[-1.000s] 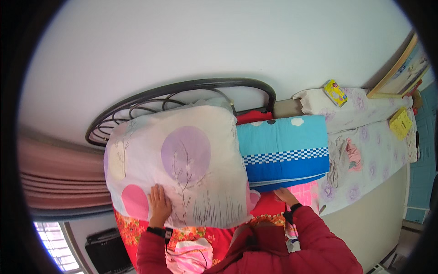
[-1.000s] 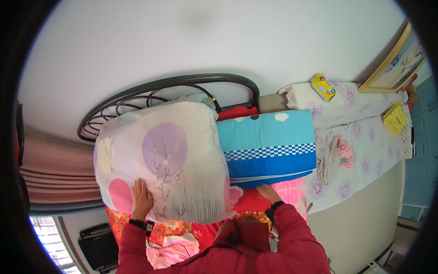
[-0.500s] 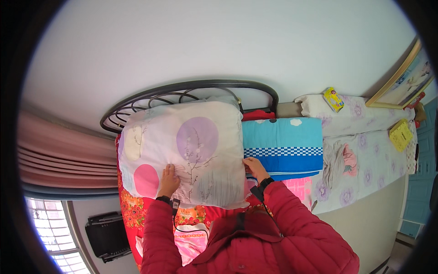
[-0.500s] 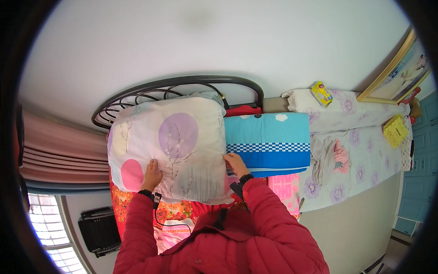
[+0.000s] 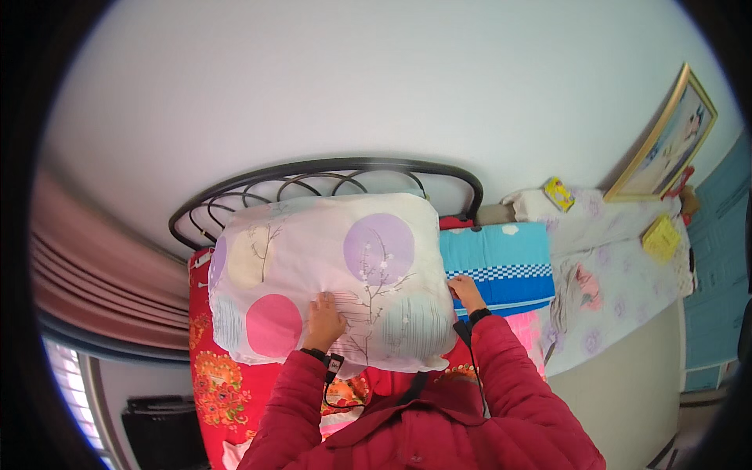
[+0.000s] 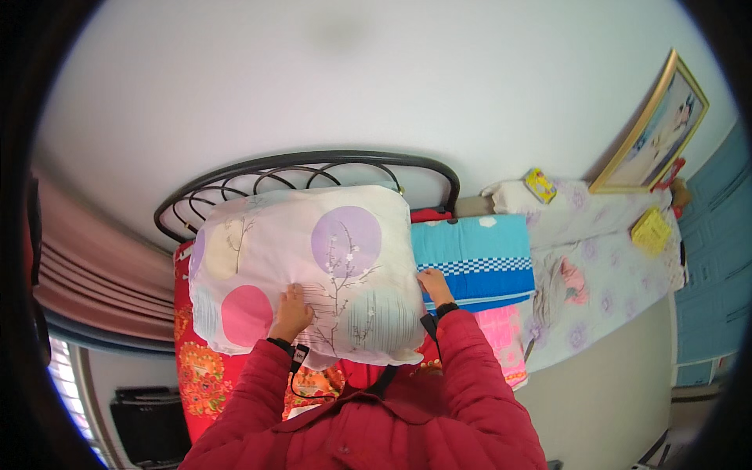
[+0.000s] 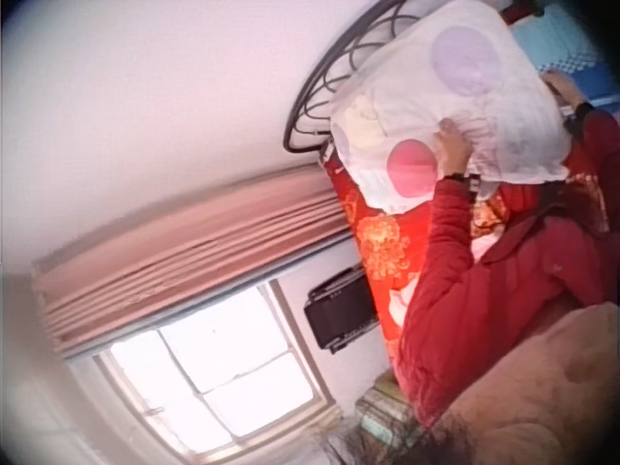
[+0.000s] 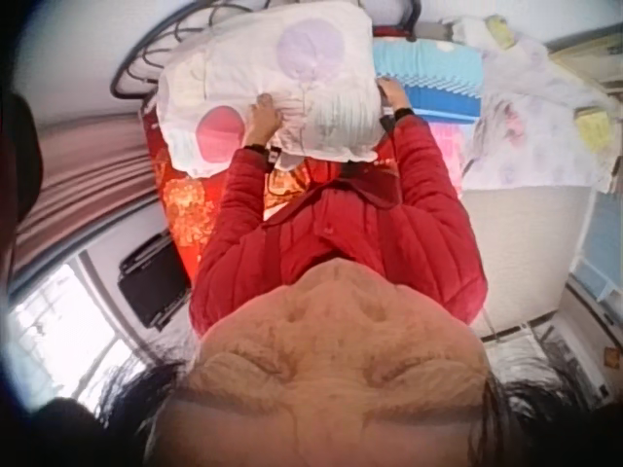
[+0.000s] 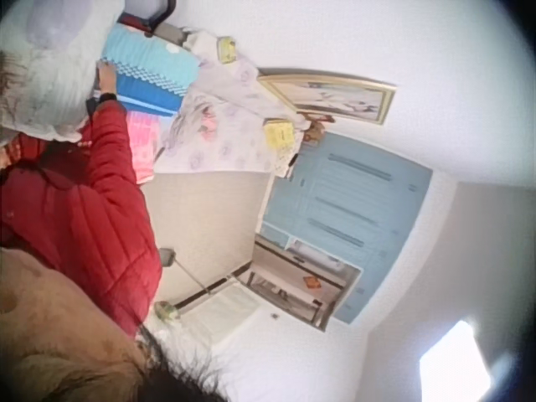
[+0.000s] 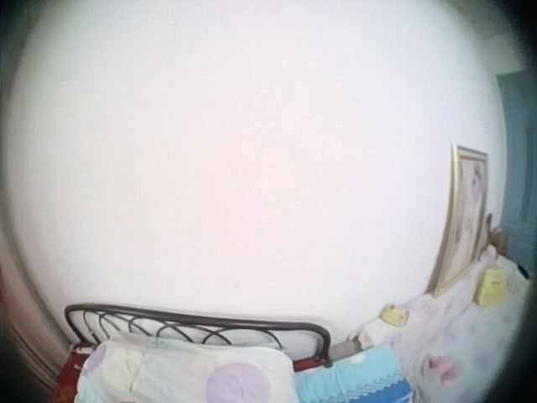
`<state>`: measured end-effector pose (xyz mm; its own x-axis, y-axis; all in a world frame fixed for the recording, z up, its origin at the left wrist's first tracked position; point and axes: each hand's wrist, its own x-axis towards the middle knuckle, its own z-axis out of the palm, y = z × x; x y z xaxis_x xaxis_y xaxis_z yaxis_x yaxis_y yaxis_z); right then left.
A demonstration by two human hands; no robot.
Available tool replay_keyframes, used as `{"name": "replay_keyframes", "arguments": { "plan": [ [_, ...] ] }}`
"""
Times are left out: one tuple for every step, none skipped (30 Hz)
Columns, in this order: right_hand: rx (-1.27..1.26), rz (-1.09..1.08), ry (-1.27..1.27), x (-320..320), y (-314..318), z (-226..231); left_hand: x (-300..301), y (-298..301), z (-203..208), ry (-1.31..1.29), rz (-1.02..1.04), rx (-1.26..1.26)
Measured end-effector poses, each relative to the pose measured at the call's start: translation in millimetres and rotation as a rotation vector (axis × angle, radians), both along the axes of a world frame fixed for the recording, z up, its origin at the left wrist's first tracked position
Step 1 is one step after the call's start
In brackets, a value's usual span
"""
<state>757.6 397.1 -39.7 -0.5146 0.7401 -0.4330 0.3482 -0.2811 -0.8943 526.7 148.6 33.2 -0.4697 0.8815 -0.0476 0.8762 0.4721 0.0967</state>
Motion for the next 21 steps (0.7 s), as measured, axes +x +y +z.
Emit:
{"name": "replay_keyframes", "arguments": {
  "plan": [
    [0.034,-0.049,0.001,1.9,-1.4,1.7,-0.1,-2.6,0.1,0.002,-0.003,0.013],
    [0.033,-0.102,0.004,2.2,-5.1,2.2,0.0,-6.5,0.1,-0.027,0.005,0.034],
    [0.035,-0.105,0.052,4.1,-7.3,3.7,-0.5,-9.5,0.0,-0.041,-0.003,0.055],
    [0.095,-0.228,0.033,0.9,-12.4,3.0,-1.1,-12.4,-0.3,-0.038,-0.018,0.085],
    [0.089,-0.182,-0.039,1.0,-15.5,3.5,-1.7,-14.7,-0.7,-0.024,-0.023,0.111],
    [0.099,-0.144,-0.111,0.4,-18.5,3.3,-1.7,-17.3,-1.2,-0.045,-0.018,0.105],
    [0.155,-0.118,-0.119,-1.0,-20.7,2.7,-1.8,-18.3,-2.2,-0.061,-0.009,0.107],
    [0.229,-0.102,-0.123,-1.2,-22.6,1.9,-1.9,-19.0,-3.0,-0.049,-0.018,0.165],
    [0.275,-0.072,-0.109,-1.2,-22.7,1.4,-1.3,-19.2,-4.0,-0.039,-0.008,0.176],
    [0.232,-0.093,-0.112,-0.1,-21.4,1.2,-1.6,-19.0,-4.8,-0.057,0.014,0.144],
    [0.162,-0.1,-0.101,1.7,-19.1,1.2,-1.2,-18.2,-5.5,-0.057,0.011,0.154],
    [0.081,-0.164,-0.138,5.3,-17.1,1.6,-1.2,-17.5,-6.0,-0.041,-0.008,0.165],
    [0.038,-0.138,-0.137,7.2,-14.5,1.8,-0.9,-16.7,-6.2,-0.05,0.003,0.15],
    [0.059,-0.119,-0.124,9.9,-12.5,2.3,-1.0,-16.3,-6.2,-0.04,0.0,0.137],
    [0.059,-0.11,-0.129,11.4,-10.2,2.9,-1.0,-16.0,-5.8,0.0,-0.016,0.139],
    [0.046,-0.088,-0.108,12.2,-9.4,3.3,-0.9,-16.0,-5.1,-0.051,0.014,0.129],
    [0.067,-0.077,-0.092,12.6,-8.6,3.8,-0.8,-16.4,-4.2,-0.075,0.027,0.13],
    [0.069,-0.088,-0.087,11.6,-9.6,3.5,-0.8,-16.2,-3.1,-0.074,0.019,0.151],
    [0.072,-0.14,-0.076,10.1,-11.1,3.2,-1.3,-16.1,-1.6,-0.089,0.024,0.127],
    [0.069,-0.192,-0.054,6.5,-13.2,1.9,-1.8,-16.0,-0.1,-0.078,0.012,0.126],
    [0.08,-0.098,-0.148,7.3,-14.8,1.6,-1.8,-15.5,1.3,-0.061,0.003,0.117]
  ]
}}
